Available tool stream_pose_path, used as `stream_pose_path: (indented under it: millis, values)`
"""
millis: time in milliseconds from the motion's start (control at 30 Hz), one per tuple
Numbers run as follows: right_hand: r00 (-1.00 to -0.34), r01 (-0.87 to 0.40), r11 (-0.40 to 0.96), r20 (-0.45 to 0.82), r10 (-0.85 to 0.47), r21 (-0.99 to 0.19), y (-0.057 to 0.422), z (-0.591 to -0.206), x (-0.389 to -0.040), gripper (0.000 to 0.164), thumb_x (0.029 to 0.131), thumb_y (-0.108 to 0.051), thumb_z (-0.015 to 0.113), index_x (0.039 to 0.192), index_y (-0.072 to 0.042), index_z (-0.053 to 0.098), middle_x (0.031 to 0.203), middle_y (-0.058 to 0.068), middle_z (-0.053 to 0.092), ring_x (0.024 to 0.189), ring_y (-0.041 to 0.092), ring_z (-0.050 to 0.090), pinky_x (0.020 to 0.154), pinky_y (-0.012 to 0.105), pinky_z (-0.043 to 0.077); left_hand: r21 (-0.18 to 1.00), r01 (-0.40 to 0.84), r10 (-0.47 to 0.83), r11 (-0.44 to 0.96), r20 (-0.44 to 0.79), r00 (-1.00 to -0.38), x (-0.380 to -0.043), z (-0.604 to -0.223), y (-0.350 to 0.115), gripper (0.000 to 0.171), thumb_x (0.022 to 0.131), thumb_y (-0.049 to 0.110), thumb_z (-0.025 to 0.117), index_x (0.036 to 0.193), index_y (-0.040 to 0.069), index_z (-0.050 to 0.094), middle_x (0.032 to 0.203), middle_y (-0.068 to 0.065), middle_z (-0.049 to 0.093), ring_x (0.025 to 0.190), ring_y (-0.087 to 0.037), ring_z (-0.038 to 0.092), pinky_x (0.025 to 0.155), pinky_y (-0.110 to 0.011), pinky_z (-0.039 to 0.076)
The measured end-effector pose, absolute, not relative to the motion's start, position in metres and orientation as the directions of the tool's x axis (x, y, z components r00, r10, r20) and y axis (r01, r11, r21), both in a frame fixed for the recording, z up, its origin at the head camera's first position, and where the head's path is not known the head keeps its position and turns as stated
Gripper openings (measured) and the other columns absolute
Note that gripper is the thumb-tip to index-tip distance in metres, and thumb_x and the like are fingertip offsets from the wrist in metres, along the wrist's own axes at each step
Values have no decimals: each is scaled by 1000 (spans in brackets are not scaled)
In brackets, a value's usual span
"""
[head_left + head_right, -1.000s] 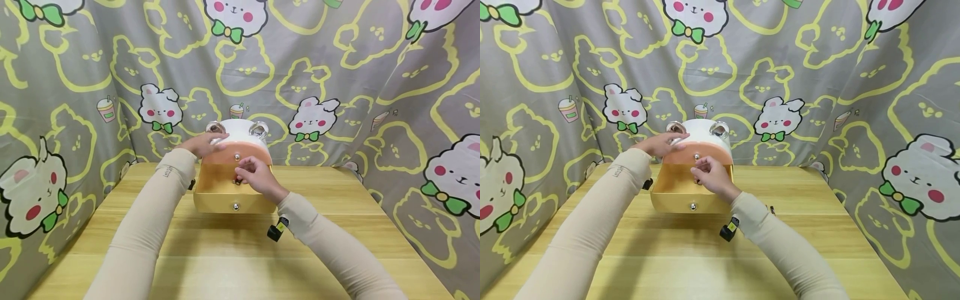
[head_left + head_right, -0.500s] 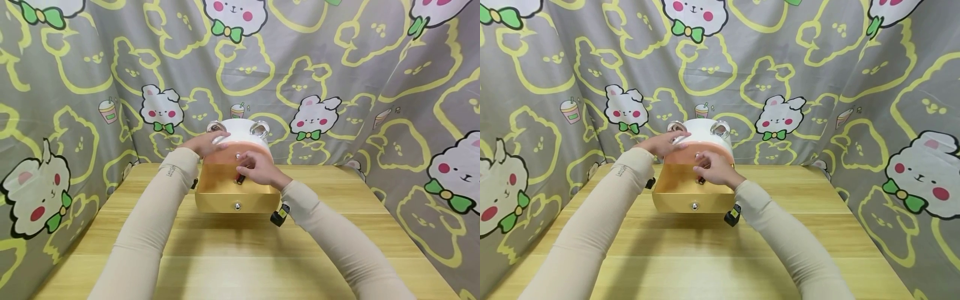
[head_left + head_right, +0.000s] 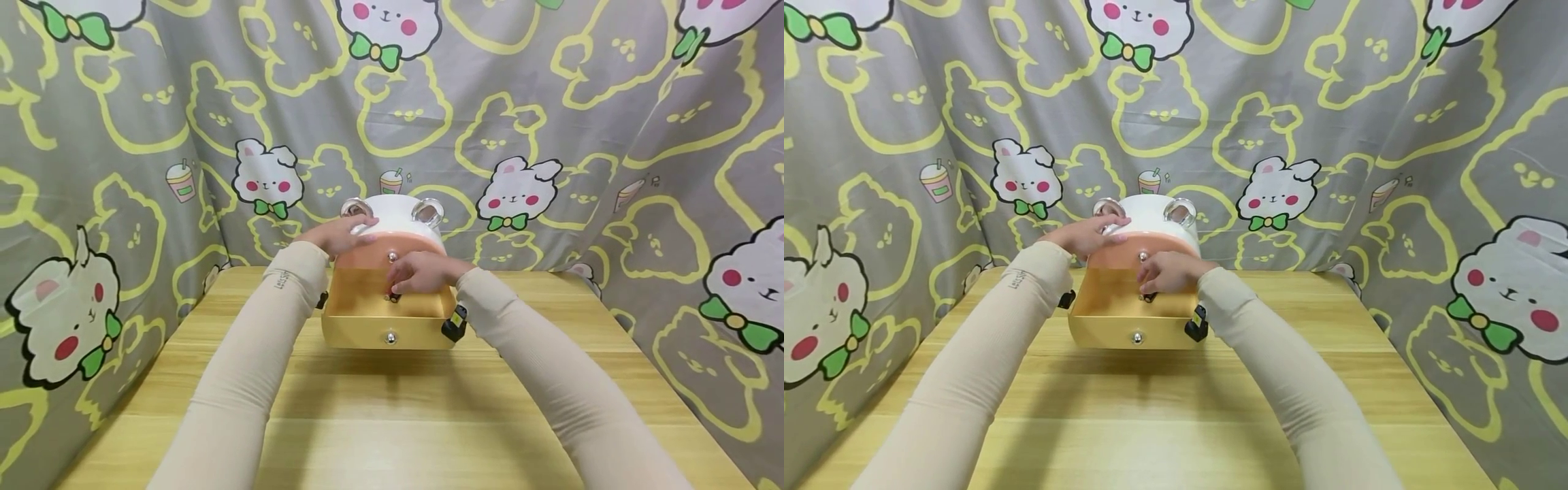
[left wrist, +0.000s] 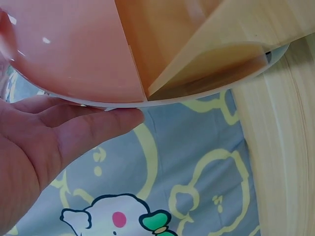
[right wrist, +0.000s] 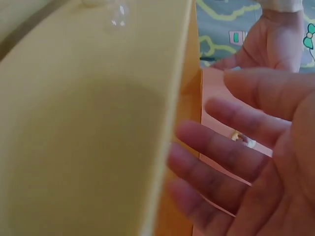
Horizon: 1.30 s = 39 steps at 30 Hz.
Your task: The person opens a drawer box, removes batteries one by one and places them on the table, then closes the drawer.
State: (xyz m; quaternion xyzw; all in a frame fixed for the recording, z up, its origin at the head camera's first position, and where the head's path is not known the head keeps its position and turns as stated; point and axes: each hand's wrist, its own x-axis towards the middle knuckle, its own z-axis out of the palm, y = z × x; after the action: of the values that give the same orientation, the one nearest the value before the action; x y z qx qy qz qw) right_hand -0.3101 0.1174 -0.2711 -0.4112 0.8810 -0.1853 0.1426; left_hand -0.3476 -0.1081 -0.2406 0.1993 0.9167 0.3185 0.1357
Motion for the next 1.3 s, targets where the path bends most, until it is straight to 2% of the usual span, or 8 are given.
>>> stream_pose_path:
  millis: [100,200,533,767,1000,1300]
  values:
    - [-558,-703,568,-163,-814,-428,116,-270,-315,24,95,-13,60,115,-2,68,106,2,70,98,11,62,92,27,46,638,282,451,717,-116,-885,-348,-241,-109,60,100,38,52,153,24,31,159,-10,19,142,-32,22,114,-48,21]
    - [-527,-699,567,-221,-820,-435,115,-270,-319,27,96,-12,58,118,1,66,109,5,69,98,12,60,91,27,46,636,291,456,715,-109,-883,-348,-241,-109,59,100,37,52,153,23,31,159,-10,20,143,-30,21,114,-47,20]
    - [-520,-674,608,-316,-794,-419,114,-271,-329,32,98,-14,55,126,-1,61,123,8,64,114,18,56,102,31,38,705,255,470,662,-125,-874,-344,-241,-108,59,100,31,53,153,20,30,160,-10,16,140,-31,25,111,-47,29]
    - [-557,-650,671,-376,-740,-357,113,-263,-334,34,99,-20,55,129,-6,62,128,5,61,120,19,51,107,34,34,693,256,462,674,-125,-878,-345,-242,-107,59,100,34,52,154,23,30,160,-9,17,138,-30,29,107,-49,34]
    - [-552,-630,707,-454,-699,-322,115,-261,-342,42,99,-26,54,136,-7,56,139,7,53,131,23,41,112,37,26,685,254,452,683,-123,-883,-347,-243,-108,59,100,36,52,154,24,29,159,-10,19,137,-32,30,106,-51,35]
    - [-458,-567,712,-560,-690,-414,120,-270,-353,48,101,-32,50,145,-13,46,149,3,43,138,23,33,115,40,21,672,264,460,692,-128,-878,-348,-243,-107,58,100,37,51,153,25,30,160,-9,17,140,-30,26,109,-49,31]
